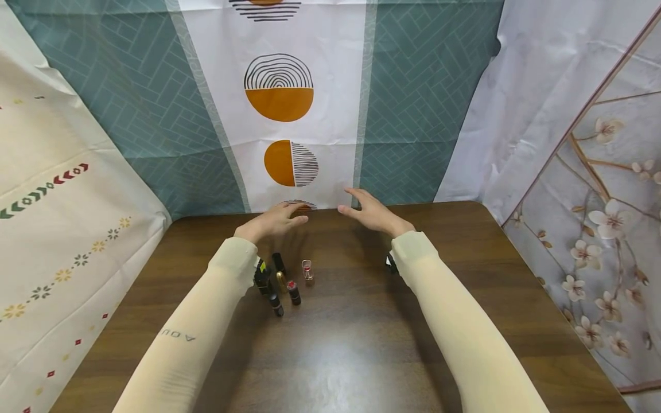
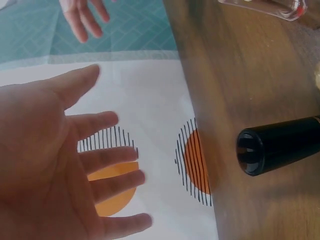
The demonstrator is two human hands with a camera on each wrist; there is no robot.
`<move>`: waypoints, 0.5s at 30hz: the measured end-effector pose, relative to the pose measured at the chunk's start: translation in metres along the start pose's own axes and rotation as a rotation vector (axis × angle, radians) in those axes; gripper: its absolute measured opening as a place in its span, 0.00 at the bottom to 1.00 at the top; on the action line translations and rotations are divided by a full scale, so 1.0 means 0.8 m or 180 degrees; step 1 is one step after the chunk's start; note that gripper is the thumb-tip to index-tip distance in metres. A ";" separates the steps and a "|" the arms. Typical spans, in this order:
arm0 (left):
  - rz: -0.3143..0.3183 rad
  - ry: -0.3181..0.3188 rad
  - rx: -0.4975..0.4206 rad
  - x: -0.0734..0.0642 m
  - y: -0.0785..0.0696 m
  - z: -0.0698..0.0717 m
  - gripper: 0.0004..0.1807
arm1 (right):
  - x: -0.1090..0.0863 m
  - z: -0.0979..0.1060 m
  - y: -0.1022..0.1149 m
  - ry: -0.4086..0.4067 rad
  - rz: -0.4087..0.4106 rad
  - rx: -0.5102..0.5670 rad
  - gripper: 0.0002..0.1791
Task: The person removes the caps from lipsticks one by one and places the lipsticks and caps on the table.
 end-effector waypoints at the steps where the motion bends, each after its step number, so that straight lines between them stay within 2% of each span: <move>1: -0.0028 0.0049 -0.0005 -0.001 -0.001 0.000 0.36 | -0.001 0.000 0.000 0.0005 0.0013 0.0010 0.42; 5: -0.0092 0.0201 -0.0019 -0.004 -0.001 0.001 0.36 | -0.003 -0.002 0.000 0.0033 0.0042 0.0041 0.41; 9: -0.0018 0.0302 -0.0057 -0.011 0.000 0.000 0.36 | -0.006 -0.006 0.001 0.0058 0.0099 0.0156 0.40; 15: 0.0129 0.0386 -0.0116 -0.024 0.003 -0.001 0.35 | -0.008 -0.013 0.010 0.0043 0.0317 0.0565 0.35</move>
Point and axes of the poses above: each hand's wrist, its own x-axis towards the middle knuckle, its own z-axis out of the back of the hand, y = z × x, the point moved 3 cm from there along x, towards the middle knuckle, and after that the axes turned 12 degrees about -x, right-handed, at the moved point
